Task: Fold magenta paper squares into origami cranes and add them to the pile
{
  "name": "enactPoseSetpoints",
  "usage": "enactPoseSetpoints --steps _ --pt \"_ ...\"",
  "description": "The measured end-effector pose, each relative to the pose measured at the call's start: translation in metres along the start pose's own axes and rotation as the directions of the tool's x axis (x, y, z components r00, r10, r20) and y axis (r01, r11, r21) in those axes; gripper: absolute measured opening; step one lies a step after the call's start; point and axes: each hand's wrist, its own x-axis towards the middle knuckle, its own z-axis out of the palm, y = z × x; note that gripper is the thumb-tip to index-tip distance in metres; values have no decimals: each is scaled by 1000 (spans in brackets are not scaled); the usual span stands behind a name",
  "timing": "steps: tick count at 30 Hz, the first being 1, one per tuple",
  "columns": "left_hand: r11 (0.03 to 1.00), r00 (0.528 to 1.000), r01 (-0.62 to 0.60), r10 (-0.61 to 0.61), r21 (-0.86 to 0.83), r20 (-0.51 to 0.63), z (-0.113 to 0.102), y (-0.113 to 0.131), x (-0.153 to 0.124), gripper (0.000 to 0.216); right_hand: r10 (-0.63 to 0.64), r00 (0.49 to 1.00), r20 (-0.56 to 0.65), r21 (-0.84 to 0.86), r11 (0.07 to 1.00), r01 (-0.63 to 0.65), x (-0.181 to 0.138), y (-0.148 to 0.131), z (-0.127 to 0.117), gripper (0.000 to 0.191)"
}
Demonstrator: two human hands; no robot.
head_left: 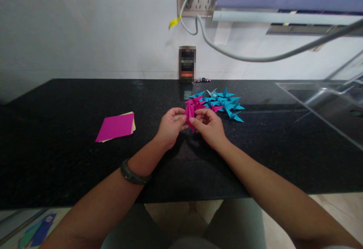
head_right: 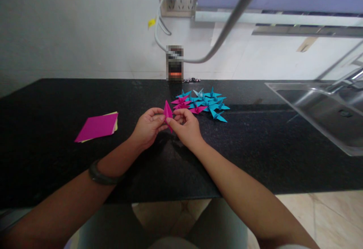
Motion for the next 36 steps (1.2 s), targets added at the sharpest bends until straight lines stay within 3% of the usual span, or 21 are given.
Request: enactPoseSetpoints --steps 8,20,36 --pt "999 998 37 -36 -11 44 -1 -1 -1 30 -37 998 52 -45 998 40 -2 0 0 19" --pt "999 999 47 -47 8 21 -2 0 1 28 145 987 63 100 984 -151 2 5 -2 21" --pt "999 999 40 -41 19 12 -2 -3 1 32 84 994 73 38 996 -86 2 5 -3 22"
